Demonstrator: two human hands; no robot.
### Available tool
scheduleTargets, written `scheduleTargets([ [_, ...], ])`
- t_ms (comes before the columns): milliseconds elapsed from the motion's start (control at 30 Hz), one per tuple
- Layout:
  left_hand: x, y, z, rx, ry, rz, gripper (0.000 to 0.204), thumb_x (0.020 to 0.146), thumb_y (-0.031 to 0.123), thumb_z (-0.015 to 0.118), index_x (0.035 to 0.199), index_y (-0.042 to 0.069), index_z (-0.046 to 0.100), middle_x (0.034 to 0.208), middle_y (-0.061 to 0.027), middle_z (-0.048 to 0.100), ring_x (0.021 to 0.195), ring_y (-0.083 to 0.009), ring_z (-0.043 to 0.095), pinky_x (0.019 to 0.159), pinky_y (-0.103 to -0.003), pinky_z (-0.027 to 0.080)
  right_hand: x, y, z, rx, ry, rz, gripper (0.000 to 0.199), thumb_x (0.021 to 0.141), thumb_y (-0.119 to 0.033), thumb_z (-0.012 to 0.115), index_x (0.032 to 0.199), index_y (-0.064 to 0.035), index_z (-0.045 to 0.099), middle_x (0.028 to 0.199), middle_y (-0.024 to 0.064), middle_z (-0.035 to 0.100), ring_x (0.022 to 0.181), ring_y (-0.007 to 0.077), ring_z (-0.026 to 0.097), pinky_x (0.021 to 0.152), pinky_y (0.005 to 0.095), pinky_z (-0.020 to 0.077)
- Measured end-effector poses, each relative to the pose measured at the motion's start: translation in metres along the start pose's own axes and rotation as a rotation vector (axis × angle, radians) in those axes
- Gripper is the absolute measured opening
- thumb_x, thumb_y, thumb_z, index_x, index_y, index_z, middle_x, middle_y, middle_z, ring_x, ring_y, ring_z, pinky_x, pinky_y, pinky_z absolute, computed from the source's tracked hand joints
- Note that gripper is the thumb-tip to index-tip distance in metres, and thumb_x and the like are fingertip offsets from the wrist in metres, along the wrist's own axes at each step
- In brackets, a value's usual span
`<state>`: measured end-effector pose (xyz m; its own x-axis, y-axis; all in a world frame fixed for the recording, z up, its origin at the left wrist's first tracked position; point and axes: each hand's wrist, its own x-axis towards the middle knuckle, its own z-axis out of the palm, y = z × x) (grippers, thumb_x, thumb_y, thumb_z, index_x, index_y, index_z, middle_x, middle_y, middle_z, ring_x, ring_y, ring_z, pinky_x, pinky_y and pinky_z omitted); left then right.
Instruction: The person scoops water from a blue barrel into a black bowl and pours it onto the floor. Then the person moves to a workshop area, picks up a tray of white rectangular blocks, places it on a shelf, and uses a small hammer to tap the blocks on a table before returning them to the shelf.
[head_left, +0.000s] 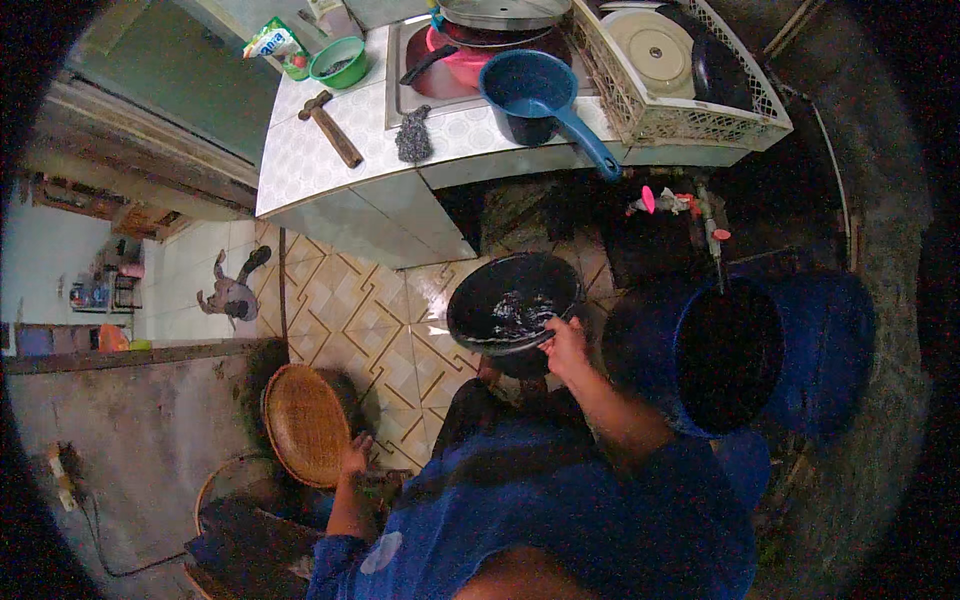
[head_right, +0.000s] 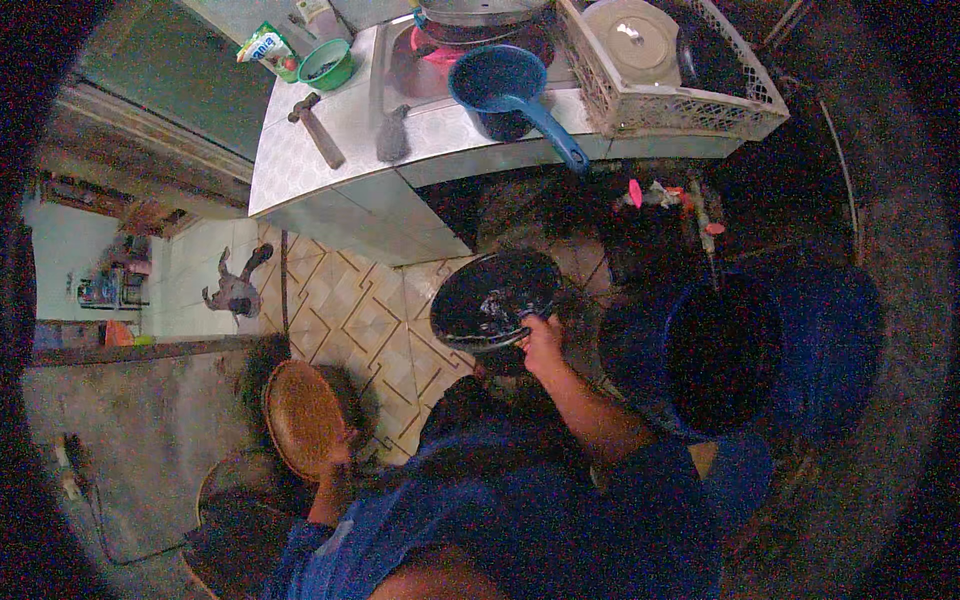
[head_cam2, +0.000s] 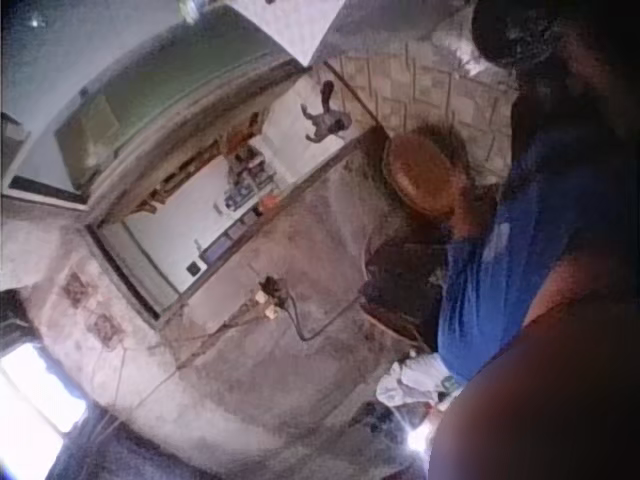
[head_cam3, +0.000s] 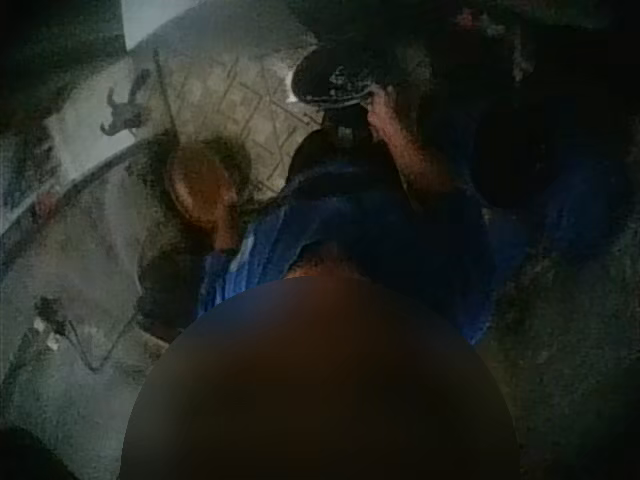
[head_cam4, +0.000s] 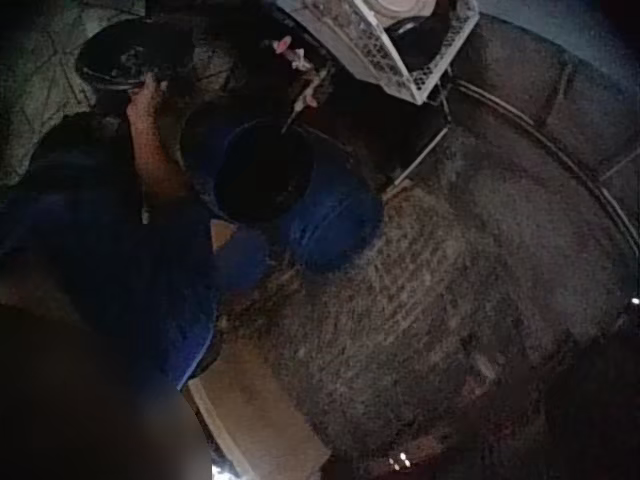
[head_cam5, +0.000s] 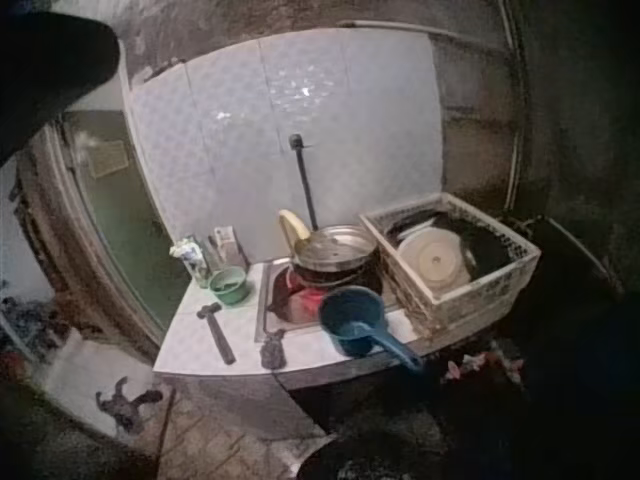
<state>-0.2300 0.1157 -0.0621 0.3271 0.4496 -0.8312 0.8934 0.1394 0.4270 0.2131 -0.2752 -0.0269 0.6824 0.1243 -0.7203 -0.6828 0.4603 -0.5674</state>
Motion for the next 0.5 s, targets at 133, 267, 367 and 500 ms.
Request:
scheduleTargets([
  [133,-0.066,-0.039,0.027,0.115,-0.023,0.073,0.056,0.096,0.033,0.057,0.141,0.003,0.044,0.137,-0.017,0.053,0.122,-0.0245,0.053,0.102,-0.036,0.043,-0.025,0.035,-0.005,0.03,-0.061,0.153,0.031,0.073,-0.006,0.063,0.099,-0.0137,0.048,0.073,0.0049,0.057,0.049,0.0183,0.053,0.042,0.0333,0.0446],
  [267,-0.122,-0.073,0.039,0.184,-0.008,0.109,0.055,0.096,0.032,0.057,0.141,0.003,0.045,0.137,-0.0157,0.053,0.122,-0.0233,0.053,0.102,-0.035,0.042,-0.041,0.083,-0.002,0.013,-0.076,0.353,0.03,0.072,-0.002,0.062,0.095,-0.0131,0.047,0.07,0.005,0.055,0.047,0.0187,0.05,0.045,0.0345,0.0454],
  [367,-0.163,-0.082,0.044,0.199,0.022,0.137,0.055,0.096,0.031,0.057,0.141,0.003,0.045,0.137,-0.0147,0.054,0.122,-0.0224,0.053,0.102,-0.035,0.042,-0.038,0.139,0.005,0.012,-0.058,0.54,0.01,0.074,-0.006,0.06,0.079,-0.0112,0.053,0.07,0.0046,0.055,0.057,0.0183,0.053,0.049,0.0339,0.0465],
  [500,-0.2,-0.079,0.046,0.227,0.089,0.263,0.054,0.096,0.031,0.057,0.142,0.003,0.045,0.137,-0.0133,0.054,0.122,-0.0212,0.053,0.102,-0.035,0.042,-0.028,0.218,0.03,0.042,-0.007,0.706,0.009,0.075,-0.01,0.06,0.072,-0.0113,0.052,0.066,0.003,0.051,0.055,0.017,0.049,0.054,0.0337,0.0475],
])
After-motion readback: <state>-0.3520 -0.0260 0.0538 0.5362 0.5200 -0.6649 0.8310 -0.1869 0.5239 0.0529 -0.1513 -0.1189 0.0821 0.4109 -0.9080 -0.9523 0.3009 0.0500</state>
